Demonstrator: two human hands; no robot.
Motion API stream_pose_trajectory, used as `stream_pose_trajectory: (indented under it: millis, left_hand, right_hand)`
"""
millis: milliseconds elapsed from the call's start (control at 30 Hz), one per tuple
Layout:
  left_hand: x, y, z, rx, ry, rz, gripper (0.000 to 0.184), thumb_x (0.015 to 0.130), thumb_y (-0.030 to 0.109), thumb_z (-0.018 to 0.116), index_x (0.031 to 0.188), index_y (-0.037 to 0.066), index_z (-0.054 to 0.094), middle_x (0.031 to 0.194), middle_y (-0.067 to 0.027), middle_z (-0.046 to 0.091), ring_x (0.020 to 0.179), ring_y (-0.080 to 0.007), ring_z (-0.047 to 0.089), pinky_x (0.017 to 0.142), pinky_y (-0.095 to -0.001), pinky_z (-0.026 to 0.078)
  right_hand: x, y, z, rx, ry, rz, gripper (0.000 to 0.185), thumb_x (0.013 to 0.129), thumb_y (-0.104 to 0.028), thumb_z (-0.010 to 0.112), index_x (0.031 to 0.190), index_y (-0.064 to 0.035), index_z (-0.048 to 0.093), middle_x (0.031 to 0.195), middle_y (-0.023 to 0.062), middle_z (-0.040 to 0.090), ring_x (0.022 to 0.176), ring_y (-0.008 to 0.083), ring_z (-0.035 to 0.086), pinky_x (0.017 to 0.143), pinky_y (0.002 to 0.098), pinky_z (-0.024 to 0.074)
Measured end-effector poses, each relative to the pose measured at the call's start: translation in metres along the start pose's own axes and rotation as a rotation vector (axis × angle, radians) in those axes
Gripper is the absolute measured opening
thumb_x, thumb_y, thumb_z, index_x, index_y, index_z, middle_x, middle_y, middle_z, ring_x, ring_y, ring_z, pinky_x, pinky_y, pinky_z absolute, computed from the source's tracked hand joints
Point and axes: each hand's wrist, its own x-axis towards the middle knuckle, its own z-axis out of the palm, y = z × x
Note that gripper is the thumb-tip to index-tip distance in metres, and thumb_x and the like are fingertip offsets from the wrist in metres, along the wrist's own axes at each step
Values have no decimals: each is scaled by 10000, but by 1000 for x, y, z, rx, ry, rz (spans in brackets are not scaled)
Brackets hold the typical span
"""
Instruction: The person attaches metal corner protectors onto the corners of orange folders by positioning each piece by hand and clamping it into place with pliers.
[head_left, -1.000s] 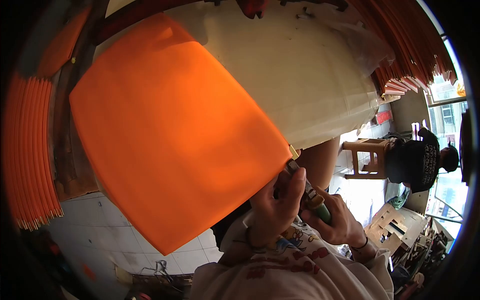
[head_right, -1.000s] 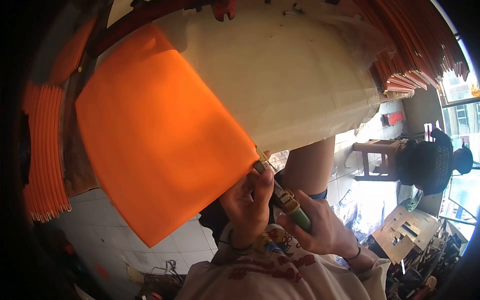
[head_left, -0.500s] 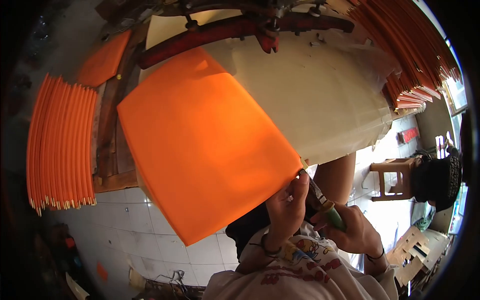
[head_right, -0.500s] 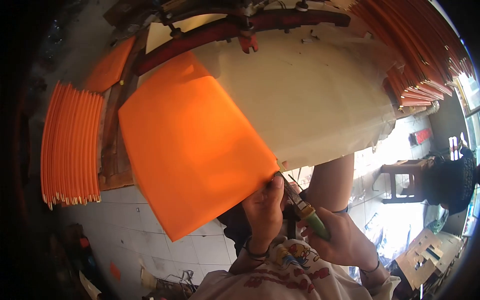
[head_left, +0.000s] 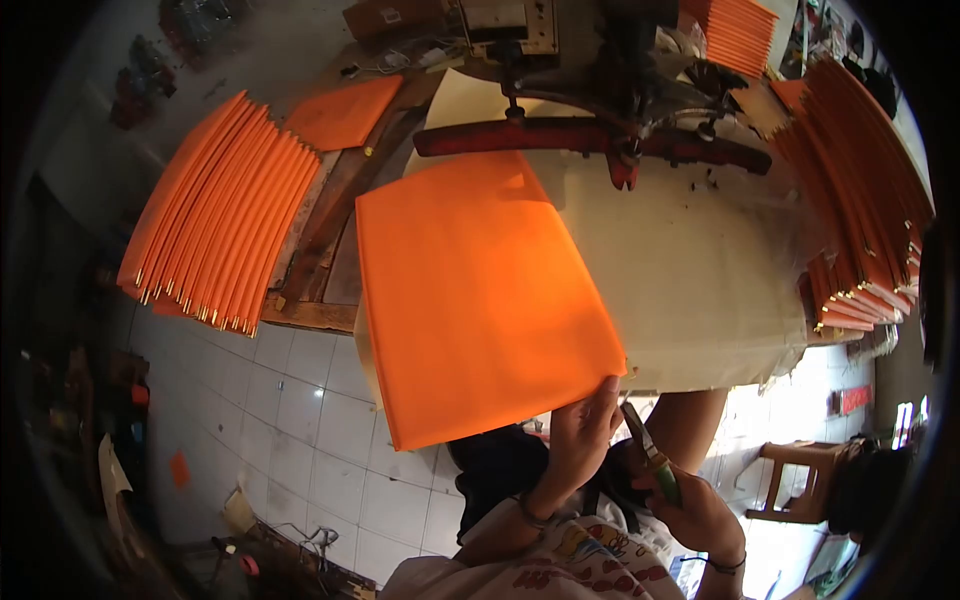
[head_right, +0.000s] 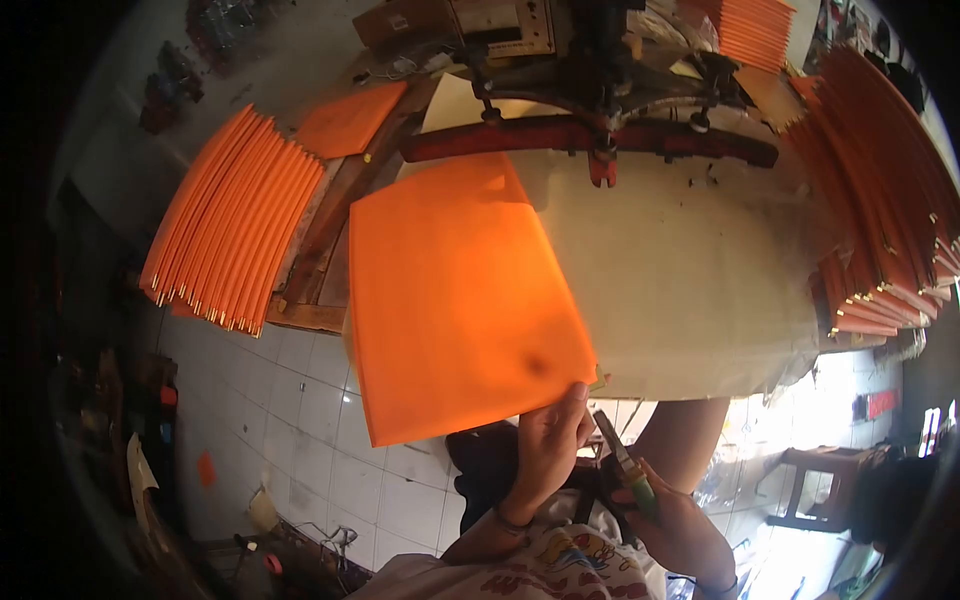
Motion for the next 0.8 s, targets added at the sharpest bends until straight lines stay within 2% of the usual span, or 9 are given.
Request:
stream_pose_trajectory:
  millis: [167, 233, 400, 500, 567, 633, 667, 767, 800]
  left_hand:
    - [-10, 12, -3, 42, 12, -54, 261, 1082, 250, 538, 989, 19, 612, 611, 39, 458, 505, -25, 386, 473, -207, 297]
    - [-18, 13, -9, 8, 6, -83, 269, 1083, 254, 535, 995, 14, 616, 613, 39, 456, 509, -27, 386, 475, -209, 296]
    - [-37, 34, -13, -37, 64, -151, 194, 1070, 186, 545, 1044, 2, 602, 600, 12, 448, 487, -57, 385, 471, -231, 310]
    - [-38, 35, -15, 57, 63, -174, 229, 1059, 239, 542, 969, 29, 546, 527, 20, 355, 434, -80, 327, 421, -269, 284]
    - [-37, 34, -20, 62, 79, -217, 206, 1057, 176, 560, 1047, -29, 575, 589, 6, 442, 446, -63, 352, 430, -240, 300]
    - [-35, 29, -23, 141, 47, -144, 269, 1045, 212, 550, 1110, -48, 574, 923, -151, 673, 430, -51, 331, 400, -248, 327]
    - [-37, 32, -32, 121, 33, -258, 270, 1000, 259, 625, 1102, 10, 636, 1226, -197, 645, 599, -146, 558, 586, -332, 498]
    - [-38, 21, -29, 190, 51, -232, 338, 1082, 331, 499, 1035, 23, 630, 597, 2, 462, 454, -79, 404, 421, -240, 299]
    - [-36, 30, -17, 129, 75, -204, 257, 1070, 244, 535, 1033, 10, 636, 595, -11, 488, 479, -89, 440, 438, -234, 318]
  right_hand:
    - [-19, 13, -50, 11, 180, -102, 266, 851, 15, 640, 1112, 0, 687, 1174, 135, 693, 970, 223, 704, 877, 350, 544]
    - [-17, 1, -63, 83, 369, -176, 272, 824, 42, 625, 1088, 11, 684, 1171, 164, 685, 924, 259, 703, 853, 349, 534]
    - [43, -14, -102, -318, 746, -627, 281, 809, 65, 611, 1074, 17, 692, 1175, 221, 643, 1012, 405, 658, 875, 421, 535]
    - [87, -11, -121, -581, 946, -735, 220, 802, -2, 693, 1018, -30, 721, 1174, 187, 647, 1084, 363, 618, 926, 445, 496]
    - [110, -9, -131, -616, 923, -756, 215, 786, -51, 735, 1001, -56, 733, 1173, 150, 656, 1106, 338, 604, 956, 441, 473]
    - [127, -4, -136, -584, 948, -780, 230, 764, -104, 773, 988, -66, 739, 1170, 120, 662, 1112, 324, 608, 965, 439, 473]
    - [129, -3, -139, -570, 967, -793, 233, 760, -115, 781, 984, -67, 740, 1166, 117, 664, 1113, 320, 608, 968, 441, 471]
    - [129, -3, -140, -547, 982, -797, 236, 747, -156, 810, 958, -72, 744, 1154, 85, 670, 1122, 297, 606, 979, 437, 466]
    - [129, -4, -140, -544, 979, -792, 234, 747, -160, 813, 953, -73, 745, 1152, 78, 671, 1122, 293, 605, 981, 438, 463]
